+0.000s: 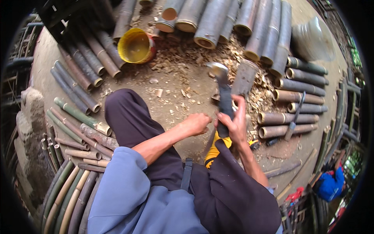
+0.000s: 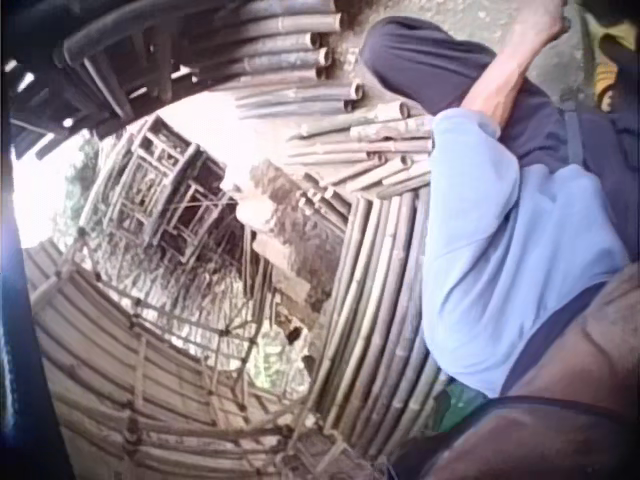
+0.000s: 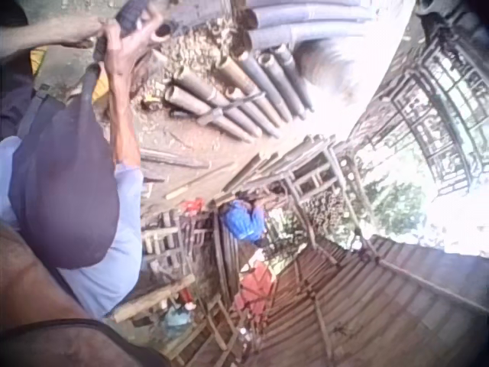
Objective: The person carves a hole into a bamboo stalk using a knife and a wooden mallet, then smooths the edges of the hole with the knife and clears debris from the opening.
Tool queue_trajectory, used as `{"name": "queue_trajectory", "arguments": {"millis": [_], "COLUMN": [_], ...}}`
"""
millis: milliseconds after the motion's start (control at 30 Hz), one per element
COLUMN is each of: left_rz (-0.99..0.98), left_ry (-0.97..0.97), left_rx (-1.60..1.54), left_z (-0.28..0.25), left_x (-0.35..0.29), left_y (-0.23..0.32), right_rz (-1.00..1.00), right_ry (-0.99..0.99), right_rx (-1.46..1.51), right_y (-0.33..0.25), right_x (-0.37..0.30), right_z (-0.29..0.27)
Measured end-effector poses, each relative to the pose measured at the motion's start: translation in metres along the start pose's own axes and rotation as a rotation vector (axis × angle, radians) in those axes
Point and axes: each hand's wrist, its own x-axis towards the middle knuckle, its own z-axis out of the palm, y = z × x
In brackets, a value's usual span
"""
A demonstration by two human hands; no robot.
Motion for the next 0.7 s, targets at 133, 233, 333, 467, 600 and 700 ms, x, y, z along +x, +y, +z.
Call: {"name": "queue_trajectory", "arguments": {"millis": [133, 233, 333, 467, 600, 700], "left_rz": [0.063, 0.060, 0.050, 0.051, 0.045, 0.120], "left_ry": [0.098, 0.093, 0.119, 0.097, 0.067, 0.080], "left_rx": [0.055, 0.065, 0.014, -0.008, -0.006, 0.031], "left_z": [0.024, 0.024, 0.018, 0.026, 0.021, 0.019], "left_x": [0.000, 0.002, -0.001, 0.001, 0.001, 0.008], "left_y": [-0.032, -0.033, -0.032, -0.046, -0.061, -0.058], "right_rz": [0.057, 0.152, 0.325, 0.429, 0.294, 0.202], "right_ry": [-0.405, -0.439, -0.411, -0.323, -0.474, -0.412], "right_rx": [0.059, 0.150, 0.127, 0.266, 0.686, 0.489], "right_y": [-0.013, 0.005, 0.017, 0.029, 0.014, 0.022], "right_x": [0.102, 0.170, 0.203, 0.204, 0.144, 0.087], "right_z": [0.101, 0.178, 0.217, 0.209, 0.138, 0.050]}}
